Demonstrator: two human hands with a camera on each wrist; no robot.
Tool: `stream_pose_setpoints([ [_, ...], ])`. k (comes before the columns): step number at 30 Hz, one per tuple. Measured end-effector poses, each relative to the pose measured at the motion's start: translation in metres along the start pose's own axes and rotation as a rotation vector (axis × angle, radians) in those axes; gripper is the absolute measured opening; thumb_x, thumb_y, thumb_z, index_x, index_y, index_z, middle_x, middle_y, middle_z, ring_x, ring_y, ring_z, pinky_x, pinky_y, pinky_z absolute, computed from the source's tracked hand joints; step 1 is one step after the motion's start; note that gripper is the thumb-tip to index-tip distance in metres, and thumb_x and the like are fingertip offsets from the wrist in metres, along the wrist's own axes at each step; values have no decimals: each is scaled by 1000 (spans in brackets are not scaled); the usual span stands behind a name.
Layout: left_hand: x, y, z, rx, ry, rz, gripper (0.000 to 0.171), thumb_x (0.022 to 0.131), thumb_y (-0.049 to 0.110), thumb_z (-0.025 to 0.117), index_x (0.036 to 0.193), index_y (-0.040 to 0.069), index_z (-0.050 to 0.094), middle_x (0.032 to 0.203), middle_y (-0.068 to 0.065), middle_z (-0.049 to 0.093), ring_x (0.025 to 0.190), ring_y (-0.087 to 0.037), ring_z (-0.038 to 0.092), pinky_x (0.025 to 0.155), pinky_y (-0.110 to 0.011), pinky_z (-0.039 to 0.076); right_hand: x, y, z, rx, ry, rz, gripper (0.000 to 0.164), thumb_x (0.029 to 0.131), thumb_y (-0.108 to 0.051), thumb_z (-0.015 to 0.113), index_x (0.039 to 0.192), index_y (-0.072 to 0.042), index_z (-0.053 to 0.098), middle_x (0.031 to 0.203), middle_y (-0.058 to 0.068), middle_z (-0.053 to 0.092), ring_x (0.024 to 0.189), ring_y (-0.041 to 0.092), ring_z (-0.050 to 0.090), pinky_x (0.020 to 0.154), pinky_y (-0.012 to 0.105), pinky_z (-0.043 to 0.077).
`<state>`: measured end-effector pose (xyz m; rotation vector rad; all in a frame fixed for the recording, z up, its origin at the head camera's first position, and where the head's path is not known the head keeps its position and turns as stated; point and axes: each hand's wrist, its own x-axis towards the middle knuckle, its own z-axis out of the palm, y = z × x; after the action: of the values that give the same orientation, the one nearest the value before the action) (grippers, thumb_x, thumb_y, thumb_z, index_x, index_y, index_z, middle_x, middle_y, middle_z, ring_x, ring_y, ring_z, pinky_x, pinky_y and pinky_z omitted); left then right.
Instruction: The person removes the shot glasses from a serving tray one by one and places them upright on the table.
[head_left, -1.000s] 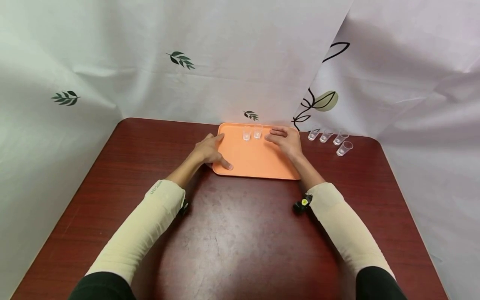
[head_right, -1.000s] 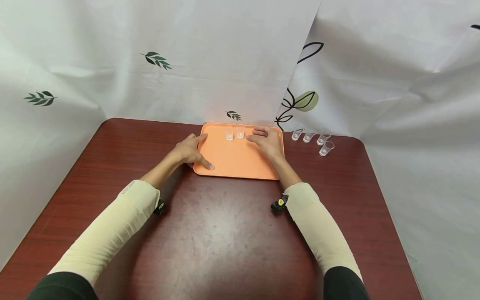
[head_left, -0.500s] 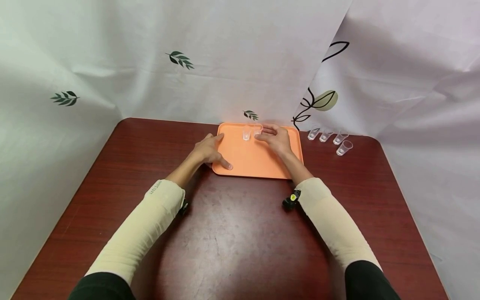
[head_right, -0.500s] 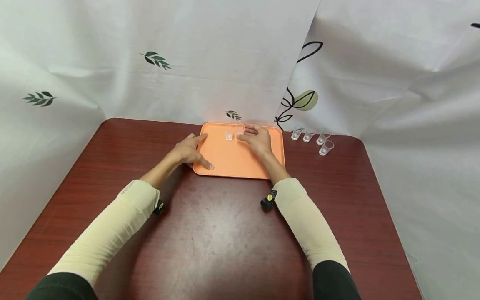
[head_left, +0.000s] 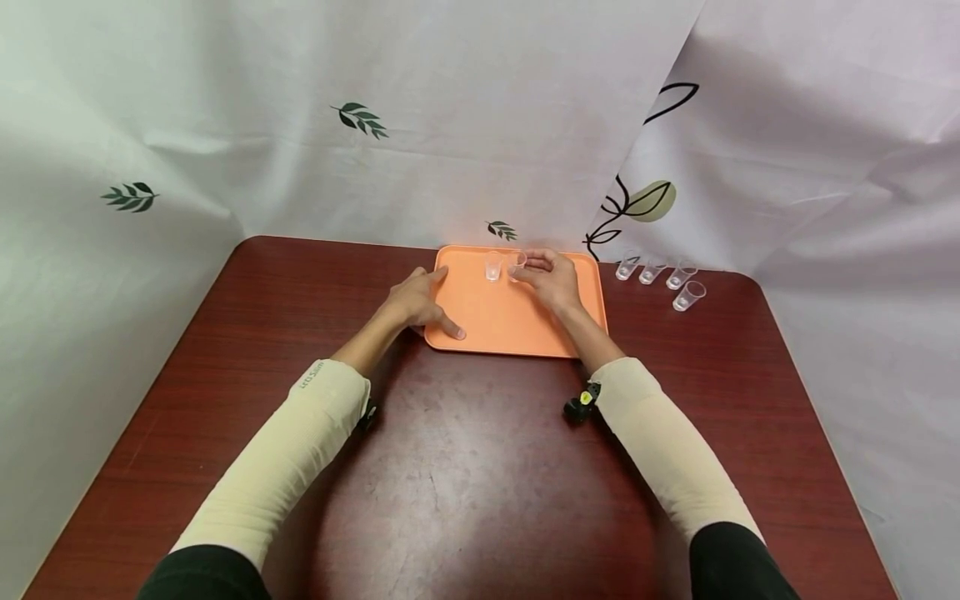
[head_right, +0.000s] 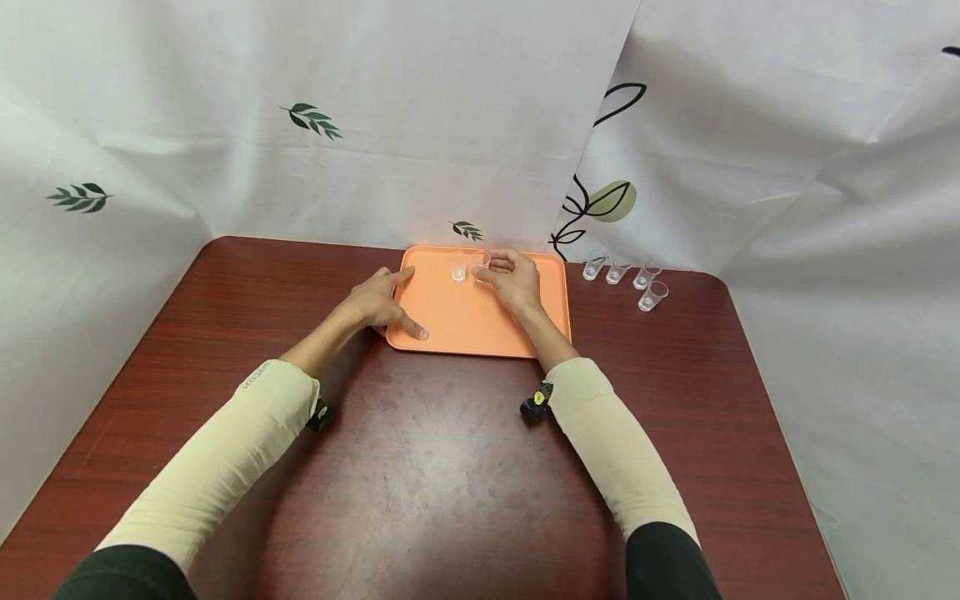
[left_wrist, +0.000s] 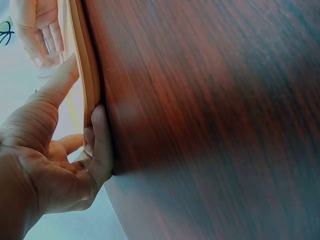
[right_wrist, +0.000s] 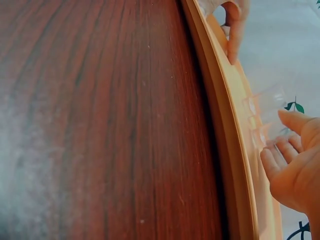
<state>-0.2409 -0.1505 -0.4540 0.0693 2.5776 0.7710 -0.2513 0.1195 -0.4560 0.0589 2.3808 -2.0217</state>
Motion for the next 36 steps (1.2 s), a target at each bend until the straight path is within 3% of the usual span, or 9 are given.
stream_pose_setpoints([
  [4,-11,8,-4,16,-11,9,150,66,50,111,183,23,21,164,-21,42,139,-44,52,79,-38,62,-4,-1,-3,-8,-1,-9,42,97,-9,88,135,3,75,131,21,79,102,4,73,87,16,62],
  [11,-27,19,-11,45,-15,15,142,73,47,108,183,18,22,164,-22,42,142,-41,51,115,-49,54,-10,-4,-11,-4,-1,-10,41,97,-13,88,134,1,76,125,13,80,102,3,72,86,16,61],
  [14,-30,21,-12,39,-20,13,141,75,45,107,183,19,21,165,-21,42,144,-40,50,122,-52,50,-11,-3,-14,-2,3,-13,43,97,-15,90,134,1,76,124,10,80,102,2,72,87,15,60],
  [21,-28,20,-11,40,-21,9,141,75,46,107,183,19,20,165,-21,41,143,-41,51,113,-48,55,-18,-1,-21,-18,1,-15,46,97,-15,89,138,2,75,132,20,78,101,1,71,87,14,59],
  [30,-27,20,-10,37,-25,7,142,74,46,107,183,20,20,166,-21,41,141,-42,52,105,-46,59,-27,2,-31,16,-20,-10,46,98,-11,88,139,4,72,122,6,80,100,-3,74,90,14,62],
  [33,-23,18,-9,40,-23,5,144,73,47,108,183,19,20,164,-21,41,137,-43,52,96,-43,61,-29,2,-34,25,-20,-14,46,98,-9,87,139,5,72,123,8,80,99,-3,74,91,14,62],
  [36,-20,16,-8,41,-19,2,146,71,48,108,183,20,20,163,-21,42,137,-42,52,101,-43,58,-33,2,-38,16,-10,-21,46,97,-9,88,138,5,74,125,12,81,100,-2,74,91,13,62],
])
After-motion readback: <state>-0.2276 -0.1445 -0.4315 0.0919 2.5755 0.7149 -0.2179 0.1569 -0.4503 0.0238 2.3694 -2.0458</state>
